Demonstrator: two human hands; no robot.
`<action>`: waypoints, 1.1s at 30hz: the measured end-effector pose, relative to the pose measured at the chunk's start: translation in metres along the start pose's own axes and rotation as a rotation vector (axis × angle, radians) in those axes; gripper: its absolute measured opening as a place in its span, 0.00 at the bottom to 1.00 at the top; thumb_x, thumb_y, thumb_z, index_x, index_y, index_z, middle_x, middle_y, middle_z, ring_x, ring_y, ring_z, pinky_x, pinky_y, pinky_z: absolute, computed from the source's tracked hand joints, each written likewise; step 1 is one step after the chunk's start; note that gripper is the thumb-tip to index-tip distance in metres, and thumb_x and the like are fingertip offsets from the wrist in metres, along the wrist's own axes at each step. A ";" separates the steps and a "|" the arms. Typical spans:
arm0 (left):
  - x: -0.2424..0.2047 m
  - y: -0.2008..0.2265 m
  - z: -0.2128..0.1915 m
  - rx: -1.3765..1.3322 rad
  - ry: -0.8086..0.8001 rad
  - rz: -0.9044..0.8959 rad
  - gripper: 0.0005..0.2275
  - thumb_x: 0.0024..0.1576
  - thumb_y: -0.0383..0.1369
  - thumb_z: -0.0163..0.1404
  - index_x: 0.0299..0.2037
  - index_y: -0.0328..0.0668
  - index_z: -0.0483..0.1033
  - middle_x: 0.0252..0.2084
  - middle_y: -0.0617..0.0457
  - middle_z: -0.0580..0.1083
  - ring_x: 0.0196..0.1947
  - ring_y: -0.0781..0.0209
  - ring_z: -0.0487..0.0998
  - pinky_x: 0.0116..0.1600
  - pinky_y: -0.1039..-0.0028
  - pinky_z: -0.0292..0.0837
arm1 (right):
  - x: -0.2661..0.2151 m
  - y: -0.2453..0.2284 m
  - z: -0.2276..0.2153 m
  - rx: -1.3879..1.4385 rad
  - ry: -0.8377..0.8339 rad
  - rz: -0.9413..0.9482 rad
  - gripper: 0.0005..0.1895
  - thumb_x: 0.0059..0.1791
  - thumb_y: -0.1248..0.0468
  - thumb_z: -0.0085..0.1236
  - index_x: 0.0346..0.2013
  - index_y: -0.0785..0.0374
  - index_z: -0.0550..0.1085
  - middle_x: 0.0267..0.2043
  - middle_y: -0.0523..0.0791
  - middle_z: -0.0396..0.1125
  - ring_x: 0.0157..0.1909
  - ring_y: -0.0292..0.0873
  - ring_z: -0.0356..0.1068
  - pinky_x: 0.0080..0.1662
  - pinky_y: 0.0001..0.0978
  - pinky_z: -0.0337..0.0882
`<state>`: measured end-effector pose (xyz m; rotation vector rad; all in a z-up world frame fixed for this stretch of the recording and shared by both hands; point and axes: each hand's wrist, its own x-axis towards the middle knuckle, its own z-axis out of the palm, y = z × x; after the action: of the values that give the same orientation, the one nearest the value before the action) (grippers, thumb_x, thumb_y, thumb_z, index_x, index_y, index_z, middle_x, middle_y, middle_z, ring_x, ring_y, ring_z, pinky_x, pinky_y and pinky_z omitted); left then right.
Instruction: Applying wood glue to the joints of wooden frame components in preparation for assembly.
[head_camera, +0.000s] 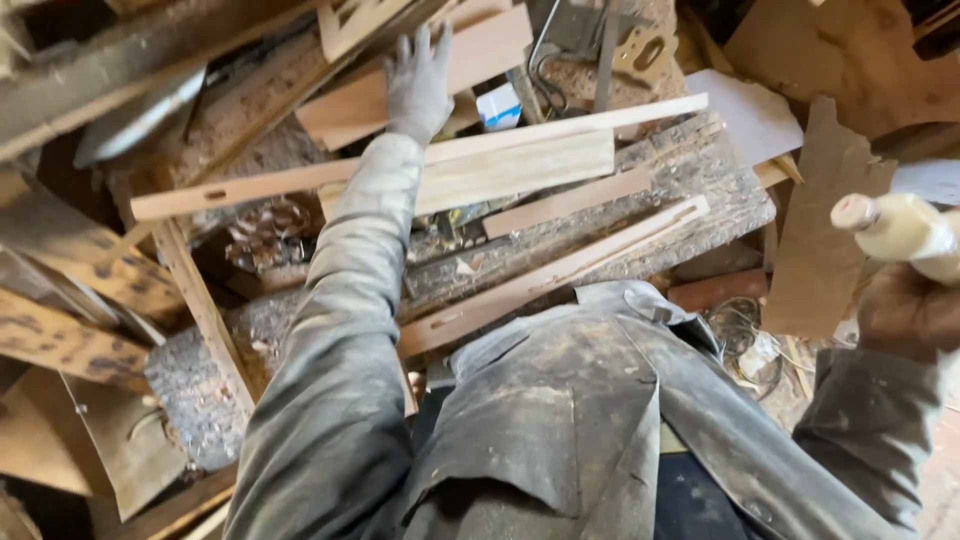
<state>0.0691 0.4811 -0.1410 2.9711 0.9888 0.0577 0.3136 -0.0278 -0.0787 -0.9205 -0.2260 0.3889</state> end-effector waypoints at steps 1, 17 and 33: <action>0.003 -0.001 0.001 0.031 0.030 0.040 0.36 0.36 0.29 0.57 0.56 0.43 0.51 0.47 0.47 0.56 0.45 0.47 0.58 0.45 0.57 0.61 | -0.011 -0.005 0.018 0.094 0.118 0.014 0.10 0.46 0.65 0.50 0.42 0.62 0.66 0.47 0.43 0.62 0.56 0.36 0.59 0.77 0.42 0.57; -0.106 0.078 -0.174 -1.724 -0.446 0.308 0.25 0.44 0.40 0.42 0.52 0.35 0.59 0.40 0.49 0.70 0.28 0.60 0.73 0.24 0.77 0.69 | 0.095 0.004 -0.010 -0.102 -0.114 0.088 0.11 0.51 0.63 0.38 0.49 0.55 0.61 0.58 0.37 0.56 0.66 0.32 0.52 0.77 0.29 0.52; -0.129 0.262 -0.113 -0.893 -0.966 -0.787 0.32 0.34 0.63 0.30 0.25 0.37 0.66 0.27 0.48 0.68 0.25 0.58 0.68 0.31 0.72 0.57 | 0.129 -0.010 0.154 -0.142 -0.657 0.223 0.26 0.44 0.61 0.53 0.53 0.60 0.56 0.52 0.57 0.60 0.54 0.56 0.63 0.56 0.49 0.71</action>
<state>0.1186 0.1937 -0.0265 1.3769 1.3264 -0.6573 0.3789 0.1332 0.0228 -0.9369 -0.7631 0.8883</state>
